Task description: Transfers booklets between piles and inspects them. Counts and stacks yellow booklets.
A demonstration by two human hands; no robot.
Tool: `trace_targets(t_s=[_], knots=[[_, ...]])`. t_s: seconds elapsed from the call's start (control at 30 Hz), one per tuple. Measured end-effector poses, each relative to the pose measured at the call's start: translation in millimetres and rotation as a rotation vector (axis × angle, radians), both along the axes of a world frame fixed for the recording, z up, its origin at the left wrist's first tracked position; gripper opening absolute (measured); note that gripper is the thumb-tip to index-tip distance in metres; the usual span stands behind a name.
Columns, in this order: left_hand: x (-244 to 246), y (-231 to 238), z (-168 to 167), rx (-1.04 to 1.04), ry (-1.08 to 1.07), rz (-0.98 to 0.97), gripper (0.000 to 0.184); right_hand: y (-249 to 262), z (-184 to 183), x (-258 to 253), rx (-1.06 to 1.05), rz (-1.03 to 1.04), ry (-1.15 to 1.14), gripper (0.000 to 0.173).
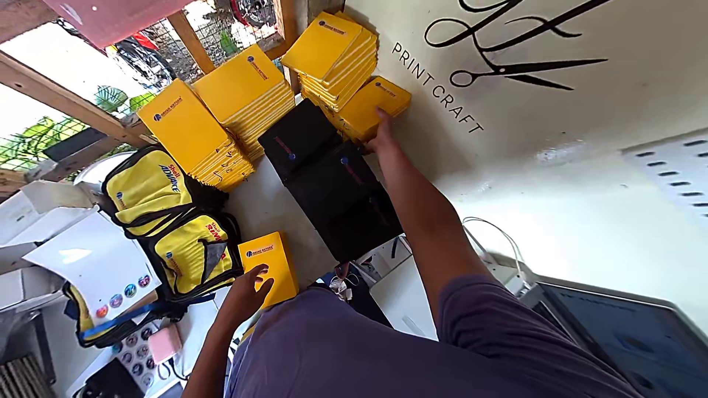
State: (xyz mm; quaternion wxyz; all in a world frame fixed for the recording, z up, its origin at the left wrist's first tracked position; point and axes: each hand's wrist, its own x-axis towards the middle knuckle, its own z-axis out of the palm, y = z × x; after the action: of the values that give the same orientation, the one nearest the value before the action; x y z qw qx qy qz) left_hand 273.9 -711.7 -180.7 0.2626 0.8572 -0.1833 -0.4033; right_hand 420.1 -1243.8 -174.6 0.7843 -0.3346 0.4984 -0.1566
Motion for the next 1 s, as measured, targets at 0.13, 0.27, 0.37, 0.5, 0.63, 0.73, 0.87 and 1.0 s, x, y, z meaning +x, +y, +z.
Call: trace_targets(t_s=[0.13,0.27,0.37,0.5,0.63,0.73,0.87,1.0], knots=[[7.5,-5.0,2.2,-0.01,-0.013,-0.026,0.048,-0.4,-2.1,0.0,0.006,0.004,0.057,0.09],[9.7,-3.0,1.8,0.0,-0.007,-0.027,0.048,-5.1,-14.6,6.7,0.025,-0.019,0.021,0.088],[8.8,0.1,1.6,0.002,0.002,-0.012,0.048,-7.2,-19.7,1.3,0.039,-0.042,0.031,0.088],[7.2,8.0,-0.4,-0.009,0.002,0.026,0.048,-22.2,-37.5,-16.1,0.036,0.057,0.034,0.09],[5.7,14.1,-5.6,0.007,0.012,0.031,0.049,-30.9,-47.2,-28.6,0.053,0.126,0.006,0.083],[6.3,10.7,-5.3,0.018,0.037,0.002,0.049,-30.6,-43.9,-23.7,0.028,0.123,0.058,0.085],[10.3,3.2,-1.4,0.0,0.025,-0.004,0.049,-27.7,-30.7,-18.9,-0.054,0.189,0.233,0.09],[11.4,0.5,-3.0,0.006,0.021,-0.027,0.049,-26.9,-24.7,-20.1,-0.166,0.176,0.27,0.078]])
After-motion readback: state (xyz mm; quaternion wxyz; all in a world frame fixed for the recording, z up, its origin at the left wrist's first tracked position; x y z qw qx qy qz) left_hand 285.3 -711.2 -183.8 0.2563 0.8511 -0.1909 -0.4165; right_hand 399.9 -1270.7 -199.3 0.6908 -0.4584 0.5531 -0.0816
